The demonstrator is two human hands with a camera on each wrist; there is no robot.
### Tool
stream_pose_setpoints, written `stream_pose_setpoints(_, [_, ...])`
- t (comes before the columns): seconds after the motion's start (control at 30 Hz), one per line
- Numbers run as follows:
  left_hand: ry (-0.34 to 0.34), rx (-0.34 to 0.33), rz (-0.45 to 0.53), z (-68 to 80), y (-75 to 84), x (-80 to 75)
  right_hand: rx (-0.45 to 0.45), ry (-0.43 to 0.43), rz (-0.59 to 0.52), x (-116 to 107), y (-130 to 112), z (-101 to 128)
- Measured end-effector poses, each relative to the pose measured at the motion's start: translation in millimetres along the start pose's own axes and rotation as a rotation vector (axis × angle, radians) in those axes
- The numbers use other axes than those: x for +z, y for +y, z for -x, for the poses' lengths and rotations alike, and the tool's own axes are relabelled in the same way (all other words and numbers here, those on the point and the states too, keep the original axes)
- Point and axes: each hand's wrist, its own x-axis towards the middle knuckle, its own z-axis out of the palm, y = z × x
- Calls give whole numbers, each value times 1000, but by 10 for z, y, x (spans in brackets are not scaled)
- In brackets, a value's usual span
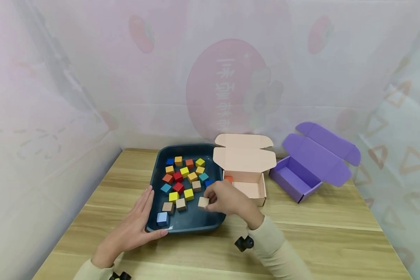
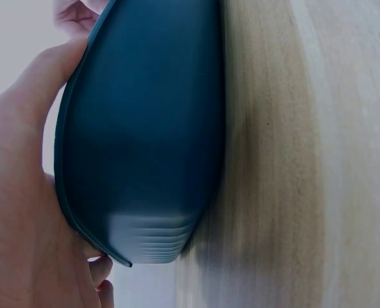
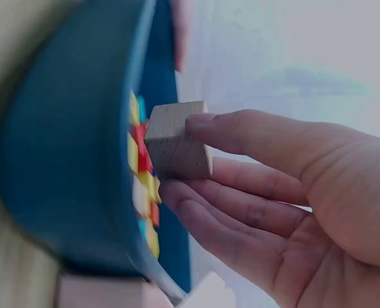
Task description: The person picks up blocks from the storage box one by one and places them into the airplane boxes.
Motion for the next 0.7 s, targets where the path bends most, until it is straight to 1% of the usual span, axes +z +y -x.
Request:
stream_pose_setpoints(0.1, [4,7,-12,-1,0,-2,-6,29,-9,-153,58,97])
stream_pose_setpoints(0.2, [9,9,-14,-4,2,-4,-12,79,5,-281,122,185])
stream_pose_setpoints(0.33, [12,7,-9,1,6,-8,-3,150,64,-407,205,295])
stream_pose_setpoints(0.43, [11,6,-6,10,7,-9,16,169,84,-485,262,368])
stream_pose_setpoints(0.5, [10,7,-5,14,5,-7,40,174,74,-525,309,398])
stream_pose_setpoints(0.7, [10,8,-4,6,4,2,84,185,-7,-581,496,407])
